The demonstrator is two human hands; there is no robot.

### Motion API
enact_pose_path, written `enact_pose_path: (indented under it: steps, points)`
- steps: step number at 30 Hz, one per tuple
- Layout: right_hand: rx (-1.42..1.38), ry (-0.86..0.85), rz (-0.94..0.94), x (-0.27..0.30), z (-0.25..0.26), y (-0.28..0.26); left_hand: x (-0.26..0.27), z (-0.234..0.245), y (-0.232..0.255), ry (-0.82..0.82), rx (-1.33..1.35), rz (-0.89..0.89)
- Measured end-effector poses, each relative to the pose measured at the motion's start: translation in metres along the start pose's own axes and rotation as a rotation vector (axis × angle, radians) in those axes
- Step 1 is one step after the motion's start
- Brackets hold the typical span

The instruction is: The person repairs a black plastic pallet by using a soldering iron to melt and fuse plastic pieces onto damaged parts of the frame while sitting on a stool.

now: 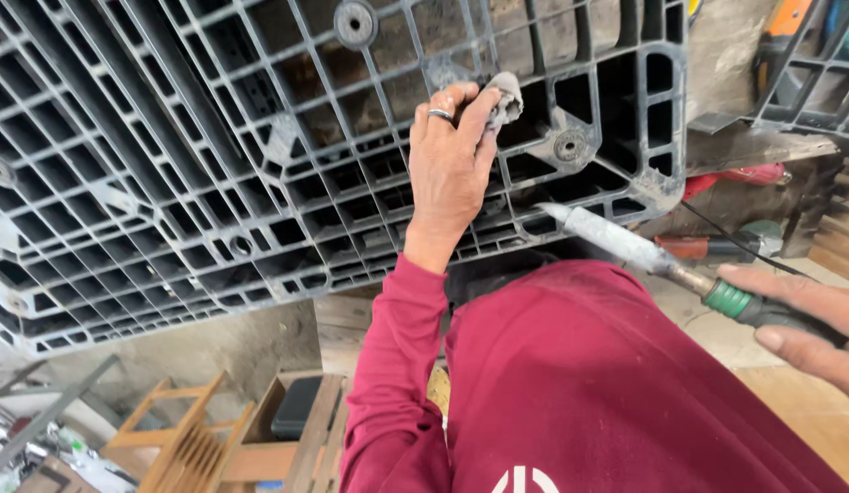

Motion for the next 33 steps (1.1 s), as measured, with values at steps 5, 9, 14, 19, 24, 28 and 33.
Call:
enact_pose_path:
  steps: [5, 9, 14, 19, 24, 28, 33]
  points:
    - [-0.013, -0.033, -0.096, -0.011, 0.015, 0.029, 0.015, -0.005, -0.011, 0.063, -0.004, 0.012]
    - [0.089, -0.065, 0.033, -0.040, 0.026, 0.033, 0.035, -0.010, -0.007, 0.102, -0.167, 0.092]
    - [0.028, -0.184, -0.048, -0.059, 0.038, 0.086, 0.043, -0.018, -0.014, 0.080, -0.188, 0.056]
    - [0.066, -0.309, -0.124, -0.074, 0.047, 0.142, 0.044, -0.019, -0.019, 0.105, -0.175, 0.061]
    - [-0.038, -0.351, -0.054, -0.086, 0.040, 0.089, 0.046, -0.018, -0.022, 0.103, -0.158, 0.081]
    - [0.001, -0.403, -0.060, -0.089, 0.035, 0.080, 0.045, -0.019, -0.023, 0.102, -0.150, 0.085]
    - [0.095, -0.358, -0.120, -0.085, 0.042, 0.101, 0.045, -0.019, -0.024, 0.103, -0.141, 0.088]
Point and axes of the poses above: each hand's wrist, its own x-axis away from the middle knuckle, its own z-axis out of the back of the hand, y = z × x, the point moved 10 cm from there along -x, towards the middle knuckle, and after that the axes turned 11 degrees about y, right-handed, at the moved point
